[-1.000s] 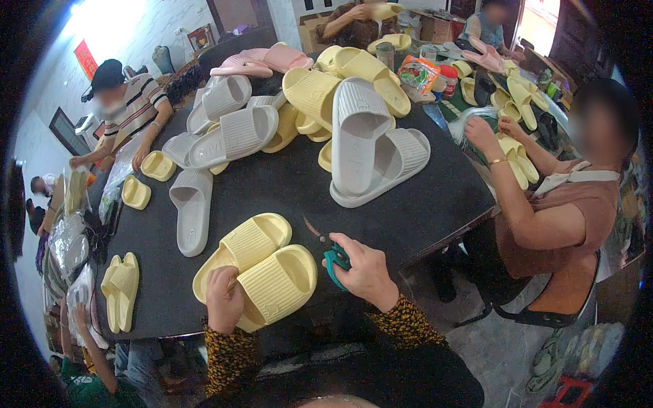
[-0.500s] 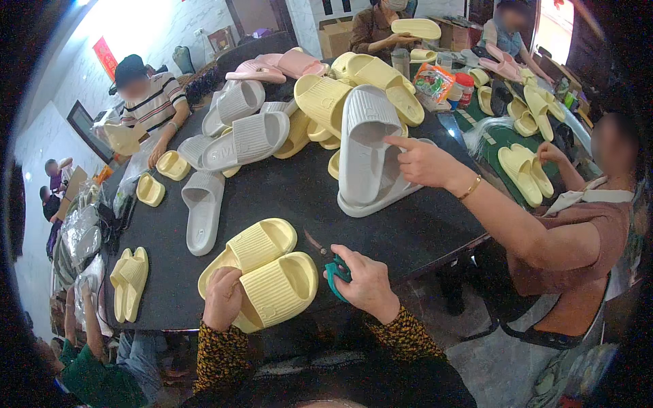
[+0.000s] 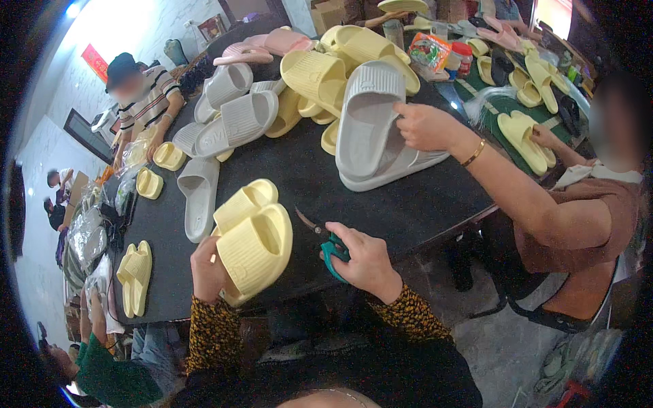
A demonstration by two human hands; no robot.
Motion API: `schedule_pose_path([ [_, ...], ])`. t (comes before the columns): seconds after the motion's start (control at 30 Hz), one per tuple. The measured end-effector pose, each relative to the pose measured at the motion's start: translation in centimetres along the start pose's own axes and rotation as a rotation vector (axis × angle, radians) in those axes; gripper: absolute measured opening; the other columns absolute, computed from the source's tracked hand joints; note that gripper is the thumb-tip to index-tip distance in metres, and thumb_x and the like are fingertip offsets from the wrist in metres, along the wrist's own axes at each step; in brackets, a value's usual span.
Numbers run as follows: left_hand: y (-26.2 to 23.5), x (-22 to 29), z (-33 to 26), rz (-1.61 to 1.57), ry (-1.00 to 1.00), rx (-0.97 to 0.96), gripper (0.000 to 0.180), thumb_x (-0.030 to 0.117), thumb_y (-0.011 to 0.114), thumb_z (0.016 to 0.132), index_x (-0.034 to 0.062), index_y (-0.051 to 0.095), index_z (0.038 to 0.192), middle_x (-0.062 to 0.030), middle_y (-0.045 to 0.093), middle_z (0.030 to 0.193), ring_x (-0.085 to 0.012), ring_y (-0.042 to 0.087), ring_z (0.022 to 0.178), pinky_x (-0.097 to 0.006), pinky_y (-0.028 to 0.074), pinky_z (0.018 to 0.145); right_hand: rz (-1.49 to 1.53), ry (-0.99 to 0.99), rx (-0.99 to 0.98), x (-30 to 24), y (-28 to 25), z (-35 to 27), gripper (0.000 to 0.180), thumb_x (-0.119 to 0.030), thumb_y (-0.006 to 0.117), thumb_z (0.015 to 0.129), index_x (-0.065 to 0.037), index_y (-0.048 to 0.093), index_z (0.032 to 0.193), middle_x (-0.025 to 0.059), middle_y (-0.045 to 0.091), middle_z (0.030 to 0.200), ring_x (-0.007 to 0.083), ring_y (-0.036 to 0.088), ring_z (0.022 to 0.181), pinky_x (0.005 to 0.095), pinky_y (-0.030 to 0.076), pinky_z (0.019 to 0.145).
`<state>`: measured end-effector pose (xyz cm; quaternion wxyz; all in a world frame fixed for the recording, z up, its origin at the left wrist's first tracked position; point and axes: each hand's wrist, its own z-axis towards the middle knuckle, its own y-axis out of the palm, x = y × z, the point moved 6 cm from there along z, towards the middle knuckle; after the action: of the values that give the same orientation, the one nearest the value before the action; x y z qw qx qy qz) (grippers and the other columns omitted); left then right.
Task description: Trim excess plastic materials and loose threads from manufactured sandals using small snips.
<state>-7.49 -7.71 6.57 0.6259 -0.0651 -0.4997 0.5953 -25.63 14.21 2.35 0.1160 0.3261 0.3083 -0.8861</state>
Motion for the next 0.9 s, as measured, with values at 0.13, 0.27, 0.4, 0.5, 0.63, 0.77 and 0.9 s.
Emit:
schedule_pose_path([
  [0.13,0.7,-1.2,1.4,-0.045,-0.091,-0.025,0.012,-0.005,0.058,0.079,-0.0057,0.061,0.091,-0.0142,0.059,0.078,-0.0251,0.057,0.069,-0.030,0.046,0.065,0.117,0.113,-0.049,0.9,0.2,-0.3,0.051,-0.005,0.079,0.069,-0.001,0.058,0.115,0.0175,0.067,0.093,0.0280,0.068,0.081,0.0326,0.054,0.069],
  [0.27,2.2,-1.0,3.6,0.015,-0.012,-0.068,0.009,-0.002,0.058,0.081,-0.0048,0.060,0.089,-0.0142,0.057,0.077,-0.0238,0.054,0.066,-0.030,0.045,0.063,0.134,0.003,0.041,1.1,-0.4,-0.3,0.049,-0.014,0.077,0.075,-0.002,0.056,0.117,0.0151,0.067,0.089,0.0243,0.068,0.073,0.0322,0.053,0.062],
  [0.4,4.6,-1.4,7.3,0.051,-0.024,-0.091,0.011,0.002,0.057,0.082,-0.0033,0.062,0.090,-0.0173,0.060,0.080,-0.0307,0.060,0.071,-0.034,0.046,0.064,0.234,0.082,0.057,1.5,-1.0,-0.7,0.052,-0.012,0.079,0.074,-0.001,0.055,0.119,0.0139,0.067,0.090,0.0190,0.068,0.074,0.0285,0.053,0.065],
  [0.5,6.7,1.4,11.3,0.019,0.034,-0.109,0.014,0.006,0.057,0.083,-0.0020,0.065,0.092,-0.0192,0.064,0.084,-0.0337,0.063,0.076,-0.036,0.049,0.066,0.320,0.110,0.138,2.8,-1.3,-2.0,0.052,-0.011,0.078,0.076,0.000,0.054,0.121,0.0099,0.066,0.087,0.0127,0.064,0.072,0.0250,0.051,0.065],
  [0.63,10.6,5.9,17.1,-0.063,0.124,-0.031,0.017,0.012,0.056,0.083,-0.0001,0.067,0.088,-0.0233,0.062,0.084,-0.0411,0.061,0.079,-0.042,0.049,0.069,0.506,0.116,0.230,4.0,-0.8,-3.1,0.049,-0.003,0.072,0.079,0.002,0.050,0.123,0.0079,0.064,0.085,0.0122,0.062,0.074,0.0256,0.051,0.067],
  [0.77,15.5,9.7,20.6,-0.303,0.229,-0.073,0.020,0.011,0.056,0.082,-0.0001,0.068,0.093,-0.0210,0.066,0.088,-0.0360,0.064,0.083,-0.039,0.051,0.074,0.545,0.125,0.201,3.3,-0.2,-3.1,0.047,0.001,0.068,0.082,0.003,0.048,0.125,0.0077,0.062,0.084,0.0123,0.060,0.077,0.0251,0.050,0.068],
  [0.9,20.1,13.2,18.5,-0.365,0.331,-0.234,0.027,0.014,0.061,0.079,-0.0004,0.065,0.102,-0.0188,0.066,0.092,-0.0319,0.064,0.083,-0.038,0.051,0.075,0.567,0.177,0.212,3.5,-0.4,-3.6,0.047,-0.001,0.068,0.083,0.003,0.048,0.124,0.0071,0.061,0.083,0.0120,0.060,0.076,0.0242,0.049,0.068],
])
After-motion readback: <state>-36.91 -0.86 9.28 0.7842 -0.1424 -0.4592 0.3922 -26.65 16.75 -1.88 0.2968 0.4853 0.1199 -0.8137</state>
